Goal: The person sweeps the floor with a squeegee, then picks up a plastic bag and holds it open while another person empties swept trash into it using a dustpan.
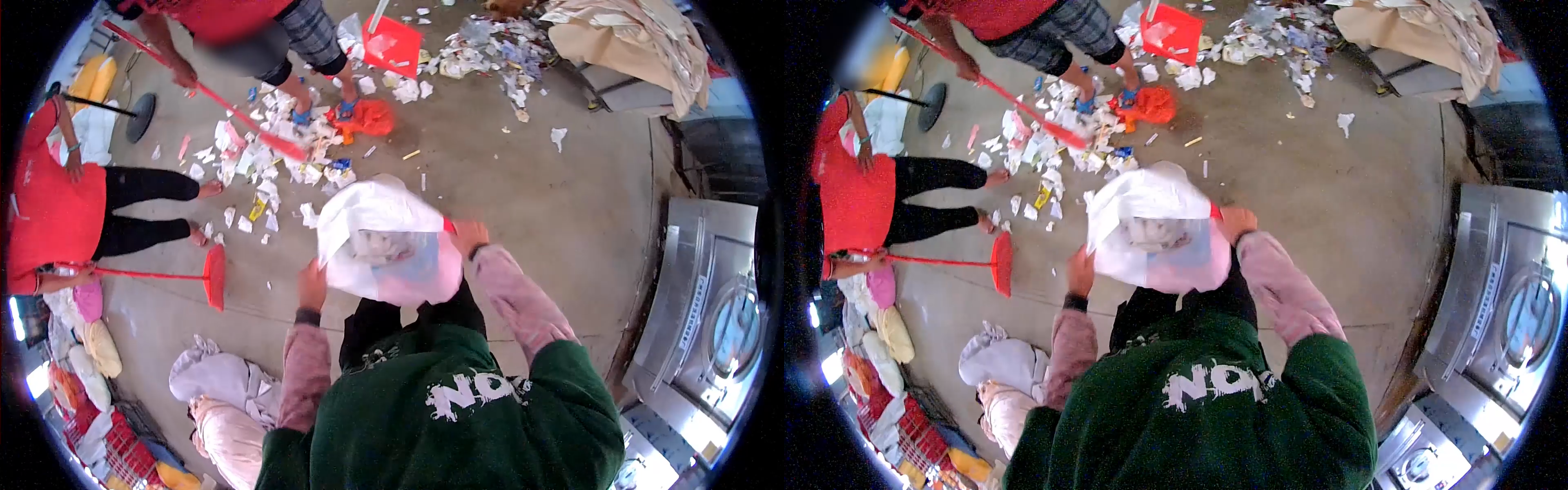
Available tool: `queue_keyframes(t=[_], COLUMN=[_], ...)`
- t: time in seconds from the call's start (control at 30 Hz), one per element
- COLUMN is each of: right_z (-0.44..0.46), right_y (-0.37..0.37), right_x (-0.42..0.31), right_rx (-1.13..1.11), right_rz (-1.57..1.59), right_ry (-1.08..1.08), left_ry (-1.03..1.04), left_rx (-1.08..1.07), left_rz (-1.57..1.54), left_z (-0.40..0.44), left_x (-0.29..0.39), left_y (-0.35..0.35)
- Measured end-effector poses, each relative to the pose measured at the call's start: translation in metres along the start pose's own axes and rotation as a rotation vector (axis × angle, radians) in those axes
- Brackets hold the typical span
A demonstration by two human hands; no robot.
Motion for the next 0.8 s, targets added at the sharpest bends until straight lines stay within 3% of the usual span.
queue_keyframes(t=[0.03,0.07,0.1,0.13,0.23,0.3,0.4,0.43,0.47,0.53,0.6,0.67,0.73,0.8], right_z=[-0.020,-0.039,-0.053,-0.067,-0.086,-0.104,-0.133,-0.141,-0.146,-0.150,-0.154,-0.160,-0.174,-0.189], right_y=[-0.008,-0.015,-0.022,-0.024,-0.020,-0.027,-0.029,-0.030,-0.031,-0.038,-0.034,-0.016,-0.006,-0.012], right_x=[0.012,0.027,0.044,0.059,0.080,0.073,0.092,0.106,0.117,0.119,0.132,0.160,0.179,0.192], right_rx=[0.031,0.053,0.062,0.071,0.109,0.145,0.174,0.162,0.148,0.195,0.082,0.088,0.083,0.065], right_rz=[0.047,0.092,0.185,0.281,0.272,0.314,0.383,0.386,0.389,0.353,0.570,0.466,0.369,0.471], right_ry=[0.027,0.051,0.167,0.285,0.308,0.256,0.197,0.293,0.383,0.318,0.458,0.427,0.411,0.472], left_ry=[-0.035,-0.234,-0.304,-0.452,-0.426,-0.171,-0.245,-0.379,-0.390,-0.414,-0.427,-0.064,-0.046,-0.025], left_rx=[0.049,0.094,0.129,0.217,0.208,0.166,0.215,0.168,0.180,0.153,0.083,-0.045,-0.017,0.007], left_rz=[0.024,-0.172,-0.203,-0.285,-0.300,0.121,-0.109,-0.189,-0.190,-0.204,-0.238,-0.054,-0.093,-0.129], left_z=[-0.013,-0.028,-0.051,-0.054,-0.057,-0.043,-0.059,-0.066,-0.070,-0.081,-0.082,-0.070,-0.057,-0.049], left_x=[0.001,0.011,-0.014,0.011,0.000,0.011,0.017,0.023,0.025,0.026,0.026,0.054,0.090,0.109], left_y=[-0.013,-0.028,-0.030,-0.047,-0.054,-0.058,-0.038,-0.036,-0.030,-0.017,0.005,0.033,0.050,0.063])
Point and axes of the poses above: each hand's wrist, its own z-axis towards the middle knuckle, its own y-axis out of the palm, x = y × z, the point moved 5 cm from there along z, towards the middle knuckle, and after that the axes turned 12 degrees about y, right-handed, at the moved point
